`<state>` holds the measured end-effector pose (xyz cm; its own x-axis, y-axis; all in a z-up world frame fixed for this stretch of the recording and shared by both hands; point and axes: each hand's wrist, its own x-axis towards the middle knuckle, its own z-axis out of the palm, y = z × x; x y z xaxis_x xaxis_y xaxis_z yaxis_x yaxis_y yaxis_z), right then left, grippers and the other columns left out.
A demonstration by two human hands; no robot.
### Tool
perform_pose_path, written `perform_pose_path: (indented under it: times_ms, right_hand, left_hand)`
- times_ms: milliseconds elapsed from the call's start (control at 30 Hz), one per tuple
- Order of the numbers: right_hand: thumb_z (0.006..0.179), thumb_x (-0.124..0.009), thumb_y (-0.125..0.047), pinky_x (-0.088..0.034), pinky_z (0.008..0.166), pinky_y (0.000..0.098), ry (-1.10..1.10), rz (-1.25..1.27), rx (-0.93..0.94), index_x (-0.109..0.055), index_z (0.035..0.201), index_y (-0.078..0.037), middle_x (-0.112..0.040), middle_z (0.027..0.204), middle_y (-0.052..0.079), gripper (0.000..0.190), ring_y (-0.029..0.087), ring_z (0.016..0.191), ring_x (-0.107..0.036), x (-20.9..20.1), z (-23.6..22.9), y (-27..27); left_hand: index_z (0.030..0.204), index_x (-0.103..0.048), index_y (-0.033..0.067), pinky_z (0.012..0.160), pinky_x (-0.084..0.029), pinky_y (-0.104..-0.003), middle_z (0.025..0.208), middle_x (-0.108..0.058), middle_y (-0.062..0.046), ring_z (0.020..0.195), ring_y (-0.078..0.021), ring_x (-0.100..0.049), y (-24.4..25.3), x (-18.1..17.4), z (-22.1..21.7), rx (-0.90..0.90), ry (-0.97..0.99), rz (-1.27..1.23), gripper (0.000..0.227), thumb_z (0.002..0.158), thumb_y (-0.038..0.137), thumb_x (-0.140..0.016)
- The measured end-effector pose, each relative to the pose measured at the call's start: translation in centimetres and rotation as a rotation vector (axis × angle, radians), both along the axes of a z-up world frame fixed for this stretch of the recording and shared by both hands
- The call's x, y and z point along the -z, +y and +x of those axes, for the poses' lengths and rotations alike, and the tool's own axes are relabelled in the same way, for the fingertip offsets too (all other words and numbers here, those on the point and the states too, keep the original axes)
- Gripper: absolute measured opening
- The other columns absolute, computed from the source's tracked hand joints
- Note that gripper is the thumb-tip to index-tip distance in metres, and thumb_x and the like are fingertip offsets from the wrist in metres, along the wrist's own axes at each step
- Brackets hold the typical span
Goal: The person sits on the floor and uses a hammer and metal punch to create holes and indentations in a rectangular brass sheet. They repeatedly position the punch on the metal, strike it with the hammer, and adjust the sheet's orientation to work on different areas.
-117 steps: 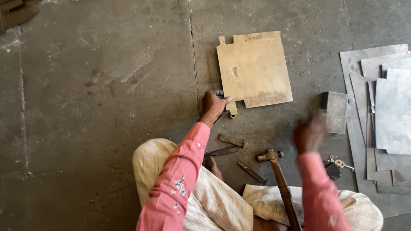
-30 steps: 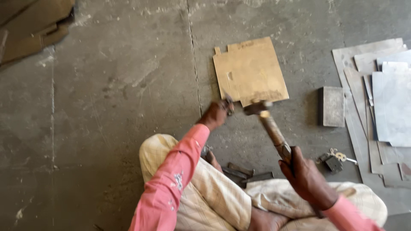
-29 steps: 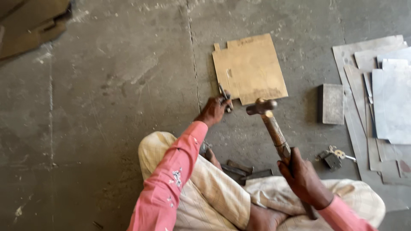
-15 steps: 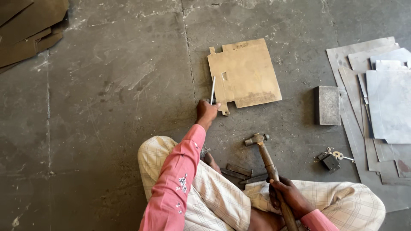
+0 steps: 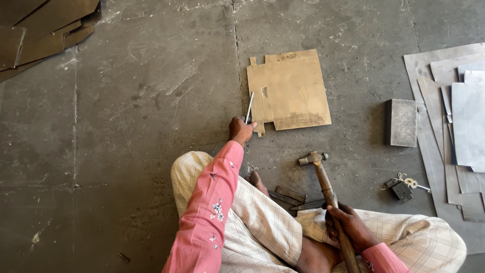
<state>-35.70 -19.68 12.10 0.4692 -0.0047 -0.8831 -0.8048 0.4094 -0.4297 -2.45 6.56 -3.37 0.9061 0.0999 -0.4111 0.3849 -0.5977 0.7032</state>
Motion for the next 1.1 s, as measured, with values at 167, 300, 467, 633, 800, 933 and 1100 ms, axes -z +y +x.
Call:
perform_pose_path:
  times_ms: [167, 300, 467, 633, 800, 933, 1100]
  right_hand:
    - [0.097, -0.057, -0.023, -0.043, 0.042, 0.0348, -0.008, 0.012, 0.001, -0.053, 0.112, 0.0, -0.051, 0.07, 0.008, 0.028, 0.02, 0.048, -0.051, 0.1, -0.1, -0.1]
    - [0.096, -0.057, -0.024, -0.043, 0.042, 0.0343, -0.004, 0.026, 0.008, -0.053, 0.112, -0.001, -0.052, 0.07, 0.008, 0.029, 0.02, 0.048, -0.051, 0.1, -0.3, -0.1]
    - [0.094, -0.059, -0.023, -0.043, 0.043, 0.0337, 0.026, 0.043, 0.006, -0.054, 0.118, -0.003, -0.051, 0.071, 0.007, 0.031, 0.019, 0.05, -0.052, -0.2, -0.4, -0.3]
    - [0.095, -0.06, -0.023, -0.04, 0.038, 0.0328, 0.06, 0.086, 0.022, -0.055, 0.123, -0.003, -0.051, 0.07, 0.007, 0.035, 0.018, 0.047, -0.05, -0.6, -0.8, -0.3]
    - [0.095, -0.059, -0.014, -0.04, 0.038, 0.0343, 0.015, -0.028, -0.053, -0.051, 0.116, 0.001, -0.048, 0.067, 0.005, 0.028, 0.017, 0.047, -0.048, -0.6, -1.3, 0.6]
    - [0.096, -0.062, -0.016, -0.044, 0.04, 0.032, -0.172, -0.295, -0.25, -0.053, 0.114, -0.006, -0.053, 0.065, 0.004, 0.022, 0.015, 0.048, -0.05, -2.2, -0.3, 0.6]
    - [0.095, -0.064, -0.015, -0.051, 0.043, 0.0259, -0.781, -0.721, -0.346, -0.049, 0.104, -0.003, -0.065, 0.071, 0.004, 0.021, 0.01, 0.054, -0.06, -8.5, 2.4, -1.0]
  left_hand:
    - [0.088, -0.073, -0.0015, 0.075, -0.059, -0.041, 0.087, -0.074, -0.021, 0.081, -0.0323, -0.074, 0.3, -0.9, 0.2, 0.009, -0.03, 0.069, 0.039, 0.07, 0.026, -0.094]
    - [0.091, -0.069, -0.0022, 0.061, -0.056, -0.046, 0.092, -0.069, -0.02, 0.08, -0.0363, -0.067, 0.0, -3.4, -0.2, 0.043, -0.263, 0.41, 0.053, 0.074, 0.041, -0.093]
    - [0.107, -0.064, 0.003, 0.068, -0.06, -0.032, 0.088, -0.073, -0.006, 0.076, -0.014, -0.07, -3.2, -6.2, -0.5, 0.236, -0.318, -0.67, 0.018, 0.106, 0.02, -0.06]
    - [0.114, -0.066, 0.0041, 0.065, -0.06, -0.031, 0.083, -0.07, -0.004, 0.072, -0.0117, -0.067, -4.8, -6.9, -0.4, 0.514, -0.336, -0.615, 0.016, 0.103, 0.016, -0.063]
    - [0.116, -0.064, 0.0042, 0.066, -0.059, -0.031, 0.081, -0.069, -0.002, 0.071, -0.0103, -0.066, -4.5, -7.1, -0.3, 0.533, -0.235, -0.58, 0.02, 0.102, 0.018, -0.063]
    - [0.112, -0.063, 0.0041, 0.064, -0.055, -0.033, 0.074, -0.069, -0.003, 0.068, -0.0106, -0.064, -4.5, -7.4, 0.0, 0.563, -0.25, -0.476, 0.018, 0.101, 0.018, -0.066]
    - [0.109, -0.064, 0.0045, 0.062, -0.052, -0.035, 0.072, -0.067, -0.007, 0.066, -0.0117, -0.06, -4.4, -8.2, -0.4, 0.572, -0.269, -0.449, 0.016, 0.1, 0.017, -0.068]
